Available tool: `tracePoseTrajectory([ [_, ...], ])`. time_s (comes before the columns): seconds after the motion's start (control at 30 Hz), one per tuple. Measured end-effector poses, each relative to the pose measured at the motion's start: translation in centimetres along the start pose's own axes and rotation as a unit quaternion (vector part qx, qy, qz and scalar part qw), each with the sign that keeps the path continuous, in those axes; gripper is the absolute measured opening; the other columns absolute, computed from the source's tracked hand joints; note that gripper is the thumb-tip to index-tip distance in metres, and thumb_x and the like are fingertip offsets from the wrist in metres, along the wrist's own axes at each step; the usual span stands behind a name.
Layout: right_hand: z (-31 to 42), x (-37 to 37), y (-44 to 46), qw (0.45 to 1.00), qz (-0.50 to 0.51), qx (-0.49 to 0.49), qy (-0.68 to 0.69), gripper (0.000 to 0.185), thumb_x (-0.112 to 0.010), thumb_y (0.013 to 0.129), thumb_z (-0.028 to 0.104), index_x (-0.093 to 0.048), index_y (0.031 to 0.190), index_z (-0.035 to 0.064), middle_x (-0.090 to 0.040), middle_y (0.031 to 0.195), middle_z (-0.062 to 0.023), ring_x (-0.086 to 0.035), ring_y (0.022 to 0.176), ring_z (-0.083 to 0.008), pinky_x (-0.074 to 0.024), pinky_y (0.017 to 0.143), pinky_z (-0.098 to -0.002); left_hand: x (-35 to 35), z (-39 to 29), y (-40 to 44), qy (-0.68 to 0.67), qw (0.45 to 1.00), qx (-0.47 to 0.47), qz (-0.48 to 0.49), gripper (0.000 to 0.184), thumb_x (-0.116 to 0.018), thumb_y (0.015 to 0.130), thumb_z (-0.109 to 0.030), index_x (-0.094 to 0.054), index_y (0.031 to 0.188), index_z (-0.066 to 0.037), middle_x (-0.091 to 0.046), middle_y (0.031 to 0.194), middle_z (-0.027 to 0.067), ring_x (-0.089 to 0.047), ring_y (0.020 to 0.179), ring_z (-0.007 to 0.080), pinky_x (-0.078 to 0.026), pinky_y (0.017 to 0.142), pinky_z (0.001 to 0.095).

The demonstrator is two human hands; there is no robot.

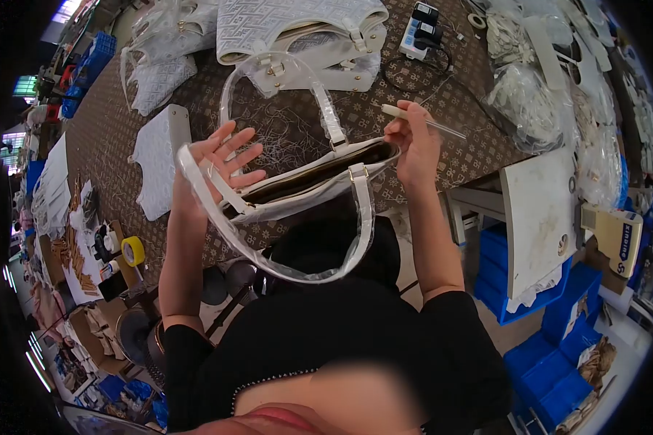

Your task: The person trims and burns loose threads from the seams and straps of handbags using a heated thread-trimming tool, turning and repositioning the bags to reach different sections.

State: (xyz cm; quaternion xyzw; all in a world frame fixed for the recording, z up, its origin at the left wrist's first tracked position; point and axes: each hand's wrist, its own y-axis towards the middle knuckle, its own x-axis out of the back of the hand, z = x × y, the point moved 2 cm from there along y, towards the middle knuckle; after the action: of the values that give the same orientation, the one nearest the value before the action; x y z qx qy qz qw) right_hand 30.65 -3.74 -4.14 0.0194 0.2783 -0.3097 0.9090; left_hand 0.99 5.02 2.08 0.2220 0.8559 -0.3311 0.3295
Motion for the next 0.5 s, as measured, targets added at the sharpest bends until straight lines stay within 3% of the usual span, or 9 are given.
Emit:
tracePoseTrajectory([
  [0.1, 0.0, -0.2, 0.1, 1.000, -0.012, -0.007, -0.006, 0.030, -0.053, 0.092, 0.029, -0.057, 0.102, 0.0010, -0.055, 0.067, -0.0017, -0.056, 0.062, -0.0116, -0.0455, 0.055, -0.0240, 1.0, 0.1, 1.0, -0.098, 0.995, 0.027, -0.019, 0.041, -0.052, 0.089, -0.033, -0.047, 0.118, -0.004, -0.052, 0.118, 0.0209, -0.051, 0.111, 0.0361, -0.044, 0.087, 0.0598],
  [0.13, 0.0, -0.2, 0.3, 1.000, -0.014, -0.006, -0.005, 0.030, -0.053, 0.092, 0.029, -0.057, 0.102, 0.0010, -0.055, 0.067, -0.0017, -0.056, 0.062, -0.0116, -0.0455, 0.055, -0.0240, 1.3, 0.0, 1.1, -0.151, 0.987, 0.041, 0.022, 0.046, -0.049, 0.090, -0.041, -0.049, 0.116, -0.003, -0.054, 0.116, 0.0205, -0.052, 0.110, 0.0360, -0.041, 0.090, 0.0616],
  [0.23, -0.2, -0.2, 0.4, 1.000, -0.013, 0.001, 0.009, 0.030, -0.054, 0.091, 0.028, -0.058, 0.101, -0.0004, -0.059, 0.065, -0.0032, -0.057, 0.057, -0.0104, -0.0485, 0.051, -0.0215, 1.2, 0.3, 0.8, -0.201, 0.977, 0.019, 0.062, 0.051, -0.043, 0.093, -0.041, -0.045, 0.121, 0.001, -0.054, 0.119, 0.0166, -0.050, 0.114, 0.0327, -0.036, 0.097, 0.0573],
  [0.3, 0.0, -0.4, 0.2, 1.000, -0.014, -0.006, -0.013, 0.029, -0.054, 0.091, 0.027, -0.059, 0.100, -0.0002, -0.059, 0.065, -0.0029, -0.058, 0.057, -0.0100, -0.0491, 0.051, -0.0214, 1.8, 0.9, 1.1, -0.198, 0.978, 0.008, 0.071, 0.049, -0.045, 0.092, -0.037, -0.044, 0.121, 0.002, -0.053, 0.120, 0.0154, -0.051, 0.114, 0.0304, -0.039, 0.096, 0.0546],
  [0.33, 0.0, -0.4, 0.1, 1.000, -0.018, -0.006, -0.013, 0.029, -0.054, 0.091, 0.027, -0.059, 0.100, -0.0002, -0.059, 0.065, -0.0029, -0.058, 0.057, -0.0100, -0.0491, 0.051, -0.0214, 3.0, 1.3, 1.4, -0.053, 0.993, -0.083, -0.072, 0.047, -0.047, 0.092, -0.033, -0.043, 0.123, 0.002, -0.051, 0.122, 0.0150, -0.049, 0.115, 0.0290, -0.039, 0.097, 0.0509],
  [0.37, 0.0, -0.3, 0.1, 1.000, -0.015, -0.007, -0.010, 0.030, -0.054, 0.091, 0.027, -0.059, 0.100, -0.0001, -0.059, 0.065, -0.0028, -0.058, 0.057, -0.0100, -0.0493, 0.052, -0.0213, 3.5, 1.3, 1.4, 0.095, 0.958, -0.170, -0.209, 0.046, -0.049, 0.092, -0.029, -0.041, 0.126, 0.002, -0.049, 0.125, 0.0147, -0.048, 0.116, 0.0277, -0.040, 0.097, 0.0472],
  [0.4, 0.1, -0.3, 0.1, 1.000, -0.013, -0.006, -0.006, 0.030, -0.054, 0.091, 0.028, -0.059, 0.101, 0.0000, -0.059, 0.065, -0.0027, -0.058, 0.057, -0.0099, -0.0494, 0.052, -0.0212, 3.4, 1.4, 1.3, 0.096, 0.959, -0.167, -0.206, 0.046, -0.049, 0.092, -0.029, -0.041, 0.126, 0.002, -0.049, 0.125, 0.0147, -0.048, 0.116, 0.0277, -0.040, 0.097, 0.0472],
  [0.43, 0.1, -0.4, 0.1, 1.000, -0.019, -0.002, -0.005, 0.030, -0.054, 0.091, 0.028, -0.059, 0.101, 0.0000, -0.059, 0.065, -0.0027, -0.058, 0.057, -0.0099, -0.0494, 0.052, -0.0212, 3.0, 1.2, 0.7, 0.233, 0.919, -0.242, -0.205, 0.044, -0.051, 0.091, -0.025, -0.044, 0.125, 0.001, -0.045, 0.129, 0.0144, -0.046, 0.118, 0.0269, -0.039, 0.098, 0.0430],
  [0.5, -0.1, -0.4, 0.0, 0.999, -0.034, 0.002, 0.020, 0.030, -0.054, 0.091, 0.028, -0.059, 0.101, -0.0001, -0.059, 0.065, -0.0027, -0.058, 0.057, -0.0101, -0.0489, 0.052, -0.0216, 2.0, 1.1, -0.6, 0.481, 0.770, -0.375, -0.185, 0.040, -0.054, 0.088, -0.018, -0.050, 0.124, 0.000, -0.038, 0.138, 0.0140, -0.042, 0.123, 0.0253, -0.035, 0.099, 0.0347],
])
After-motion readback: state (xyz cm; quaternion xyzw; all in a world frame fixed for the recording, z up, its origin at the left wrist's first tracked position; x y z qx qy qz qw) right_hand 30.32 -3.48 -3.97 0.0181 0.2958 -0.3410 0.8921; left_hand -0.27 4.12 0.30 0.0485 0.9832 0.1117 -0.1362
